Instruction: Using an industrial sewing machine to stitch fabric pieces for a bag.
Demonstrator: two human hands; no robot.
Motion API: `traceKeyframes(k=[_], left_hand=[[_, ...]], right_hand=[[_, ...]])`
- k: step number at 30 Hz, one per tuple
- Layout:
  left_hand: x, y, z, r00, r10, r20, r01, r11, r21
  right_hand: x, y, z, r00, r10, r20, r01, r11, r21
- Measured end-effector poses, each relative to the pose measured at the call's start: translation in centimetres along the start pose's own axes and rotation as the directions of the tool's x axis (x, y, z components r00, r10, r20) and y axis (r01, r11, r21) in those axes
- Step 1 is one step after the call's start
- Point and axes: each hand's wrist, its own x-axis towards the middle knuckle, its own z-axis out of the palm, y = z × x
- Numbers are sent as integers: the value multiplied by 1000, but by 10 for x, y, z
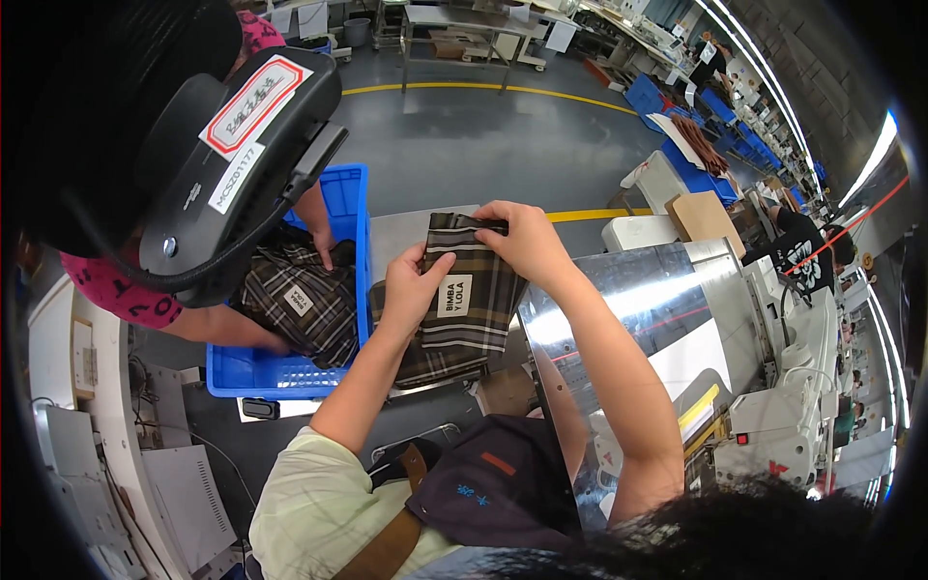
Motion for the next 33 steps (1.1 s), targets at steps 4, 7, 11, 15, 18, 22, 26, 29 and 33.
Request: traceKeyframes(k=[4, 7, 11, 15, 18, 22, 26, 29, 33], left_hand=[[0, -1, 1, 1000, -7, 4, 7, 999, -31], [0, -1, 3, 1000, -9, 10, 9, 999, -49], [0, -1, 3, 1000, -3, 0, 3, 1000, -31], [-3, 0, 6, 999, -34, -9, 34, 999, -13], [-5, 0, 3, 999, -34, -5, 34, 999, 6], [-9, 20, 3, 998, 43, -39, -49, 988, -149], [-11, 40, 11, 998, 55, 2, -52, 953, -298], [-25, 46, 33, 996, 47, 77, -21, 952, -304], [-55, 55, 39, 937, 91, 337, -22, 978, -205]], right_hand=[[-2, 3, 0, 999, -24, -29, 25, 999, 24], [-3, 3, -1, 999, -20, -37, 21, 999, 24], [-5, 1, -2, 999, -11, -36, 12, 999, 35], [-11, 1, -3, 1000, -7, -20, 9, 998, 58], [-23, 7, -6, 1000, -12, -24, 15, 992, 122], [-54, 20, -12, 933, 24, -360, 30, 989, 144], [-91, 14, -21, 894, 281, 347, -443, 657, 609], [-125, 21, -8, 892, 333, 306, -452, 685, 572], [-175, -10, -11, 896, 430, 114, -373, 585, 720]])
